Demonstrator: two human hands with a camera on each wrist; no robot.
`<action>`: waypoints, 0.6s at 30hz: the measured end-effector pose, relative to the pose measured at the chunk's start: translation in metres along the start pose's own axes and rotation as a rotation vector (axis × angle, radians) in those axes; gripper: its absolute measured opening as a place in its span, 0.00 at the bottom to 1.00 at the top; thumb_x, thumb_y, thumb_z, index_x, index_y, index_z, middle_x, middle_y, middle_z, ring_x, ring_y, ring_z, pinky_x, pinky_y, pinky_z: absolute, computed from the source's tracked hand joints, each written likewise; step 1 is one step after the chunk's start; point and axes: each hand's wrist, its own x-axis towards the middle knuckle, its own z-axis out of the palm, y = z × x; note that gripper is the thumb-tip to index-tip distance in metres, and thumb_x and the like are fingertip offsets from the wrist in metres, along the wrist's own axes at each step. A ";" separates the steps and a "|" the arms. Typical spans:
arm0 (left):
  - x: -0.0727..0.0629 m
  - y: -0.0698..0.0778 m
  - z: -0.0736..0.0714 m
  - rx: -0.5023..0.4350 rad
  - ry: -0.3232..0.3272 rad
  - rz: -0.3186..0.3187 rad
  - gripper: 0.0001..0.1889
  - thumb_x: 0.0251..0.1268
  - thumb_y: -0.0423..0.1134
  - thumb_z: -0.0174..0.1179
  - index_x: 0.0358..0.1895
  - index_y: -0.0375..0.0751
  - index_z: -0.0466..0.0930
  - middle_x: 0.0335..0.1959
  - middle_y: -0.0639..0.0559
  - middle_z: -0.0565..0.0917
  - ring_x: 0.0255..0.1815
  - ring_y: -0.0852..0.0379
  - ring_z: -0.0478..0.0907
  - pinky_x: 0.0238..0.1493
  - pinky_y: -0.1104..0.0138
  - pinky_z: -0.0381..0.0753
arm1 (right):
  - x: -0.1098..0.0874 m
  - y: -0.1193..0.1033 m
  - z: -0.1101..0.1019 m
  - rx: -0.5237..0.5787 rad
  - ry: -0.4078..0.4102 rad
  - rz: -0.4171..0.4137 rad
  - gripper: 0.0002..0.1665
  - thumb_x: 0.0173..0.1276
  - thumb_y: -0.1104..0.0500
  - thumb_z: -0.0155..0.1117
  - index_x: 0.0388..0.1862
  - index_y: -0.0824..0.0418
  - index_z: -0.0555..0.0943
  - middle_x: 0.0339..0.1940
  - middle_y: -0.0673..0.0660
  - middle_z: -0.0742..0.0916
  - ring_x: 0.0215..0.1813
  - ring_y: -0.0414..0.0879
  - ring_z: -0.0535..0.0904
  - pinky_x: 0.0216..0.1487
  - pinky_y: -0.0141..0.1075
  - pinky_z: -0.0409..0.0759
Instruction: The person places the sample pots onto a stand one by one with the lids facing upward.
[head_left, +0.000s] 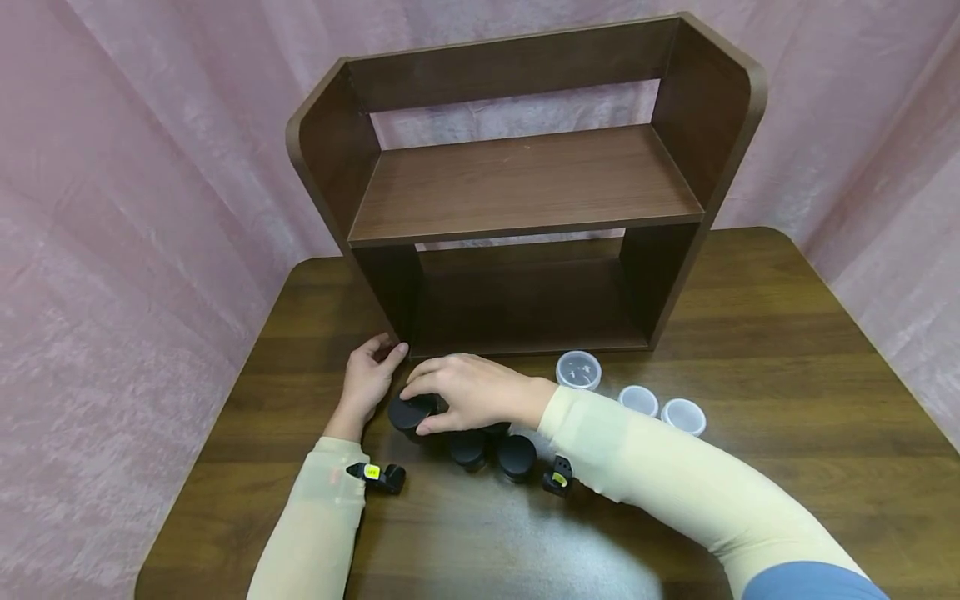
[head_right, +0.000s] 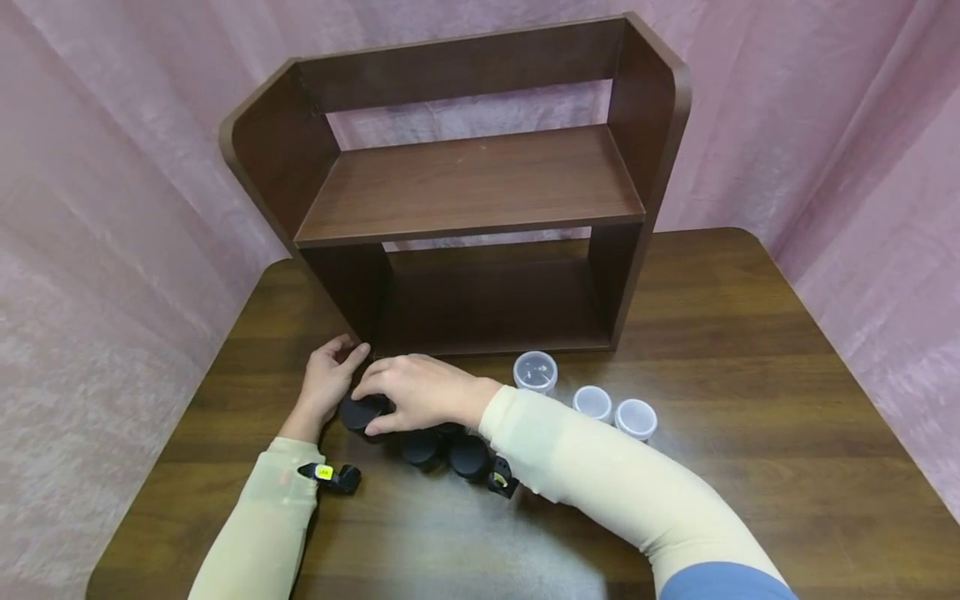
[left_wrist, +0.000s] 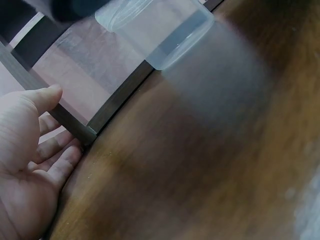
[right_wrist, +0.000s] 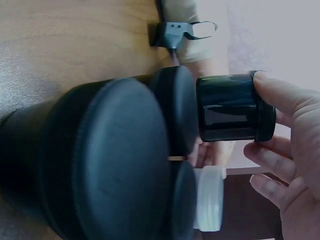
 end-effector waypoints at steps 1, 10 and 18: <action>0.000 0.000 0.000 0.000 0.002 0.001 0.36 0.63 0.56 0.61 0.65 0.32 0.69 0.60 0.39 0.75 0.60 0.45 0.71 0.59 0.53 0.70 | -0.001 0.000 -0.003 0.008 0.012 -0.003 0.28 0.63 0.41 0.67 0.59 0.51 0.80 0.58 0.50 0.80 0.55 0.40 0.77 0.56 0.31 0.73; 0.003 -0.003 0.004 -0.035 -0.021 -0.011 0.36 0.64 0.54 0.61 0.67 0.32 0.66 0.61 0.38 0.74 0.61 0.44 0.71 0.59 0.53 0.71 | -0.010 -0.004 -0.025 0.118 0.119 -0.060 0.25 0.61 0.44 0.69 0.54 0.52 0.83 0.58 0.52 0.82 0.59 0.42 0.76 0.58 0.29 0.71; 0.004 -0.005 0.005 -0.076 -0.018 0.031 0.32 0.64 0.48 0.63 0.64 0.30 0.69 0.57 0.39 0.76 0.57 0.46 0.74 0.50 0.68 0.75 | -0.012 -0.003 -0.049 0.214 0.265 -0.140 0.21 0.60 0.46 0.71 0.50 0.54 0.85 0.55 0.52 0.84 0.58 0.39 0.77 0.56 0.27 0.72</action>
